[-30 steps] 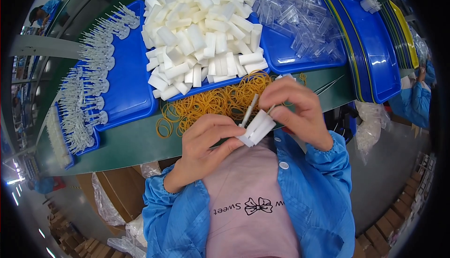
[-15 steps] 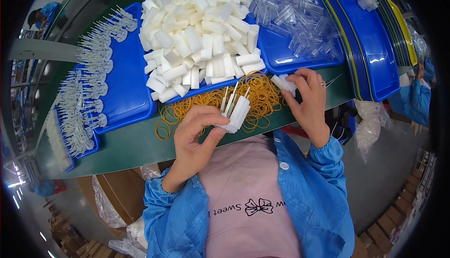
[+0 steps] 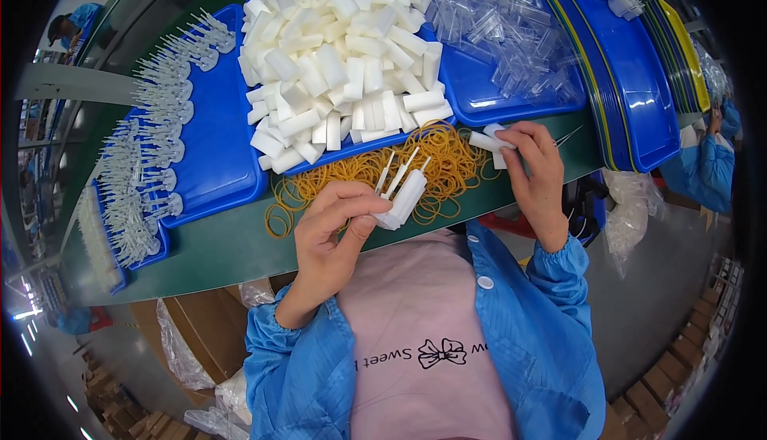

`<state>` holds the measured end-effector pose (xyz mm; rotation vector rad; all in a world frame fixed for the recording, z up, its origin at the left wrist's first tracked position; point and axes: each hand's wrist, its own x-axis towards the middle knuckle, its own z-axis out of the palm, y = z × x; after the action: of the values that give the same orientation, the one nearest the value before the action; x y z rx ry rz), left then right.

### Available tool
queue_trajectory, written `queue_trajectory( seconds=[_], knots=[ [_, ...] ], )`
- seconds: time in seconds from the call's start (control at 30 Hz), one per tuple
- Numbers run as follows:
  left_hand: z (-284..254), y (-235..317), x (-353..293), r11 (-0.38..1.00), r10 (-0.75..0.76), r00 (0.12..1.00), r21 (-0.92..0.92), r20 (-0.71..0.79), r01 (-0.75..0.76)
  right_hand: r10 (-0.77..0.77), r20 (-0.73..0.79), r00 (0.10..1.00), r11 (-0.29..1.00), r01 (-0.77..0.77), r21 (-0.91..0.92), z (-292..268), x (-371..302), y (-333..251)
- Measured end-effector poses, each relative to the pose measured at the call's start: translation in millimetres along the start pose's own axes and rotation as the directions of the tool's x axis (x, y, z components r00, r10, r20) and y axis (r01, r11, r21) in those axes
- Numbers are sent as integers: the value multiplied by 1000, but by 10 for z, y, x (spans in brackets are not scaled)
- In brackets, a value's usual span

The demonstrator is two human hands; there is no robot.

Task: The person assembles small white plastic components by securing them with rubber bands, using tweezers to manipulate the rubber bands.

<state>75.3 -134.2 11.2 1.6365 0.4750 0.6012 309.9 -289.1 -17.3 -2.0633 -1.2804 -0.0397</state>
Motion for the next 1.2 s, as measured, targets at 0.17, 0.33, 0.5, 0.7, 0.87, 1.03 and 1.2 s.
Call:
queue_trajectory(
  seconds=[0.17, 0.33, 0.5, 0.7, 0.87, 1.03, 1.2],
  knots=[
    [12, 10, 0, 1000, 9, 1000, -5, 26, -9, 72, -68, 995, 973, -55, 225, -82, 40, -24],
    [45, 99, 2, 995, 71, 988, 62, 135, -80, 364, 56, 930, 573, -271, 774, -86, 15, -146],
    [124, 130, 36, 972, 194, 957, 91, 216, -218, 335, 249, 909, 169, -318, 933, 5, -10, -325],
    [171, 150, 52, 950, 256, 937, 115, 239, -289, 338, 279, 899, 123, -336, 934, 78, 25, -415],
    [154, 152, 74, 929, 290, 920, 151, 263, -337, 352, 274, 895, 157, -346, 925, 81, 31, -438],
    [167, 140, 90, 877, 351, 888, 228, 296, -423, 304, 292, 907, 164, -352, 922, 108, 25, -467],
    [166, 115, 106, 817, 420, 857, 285, 299, -501, 185, 402, 897, 146, -429, 891, 96, -10, -623]
  ],
)
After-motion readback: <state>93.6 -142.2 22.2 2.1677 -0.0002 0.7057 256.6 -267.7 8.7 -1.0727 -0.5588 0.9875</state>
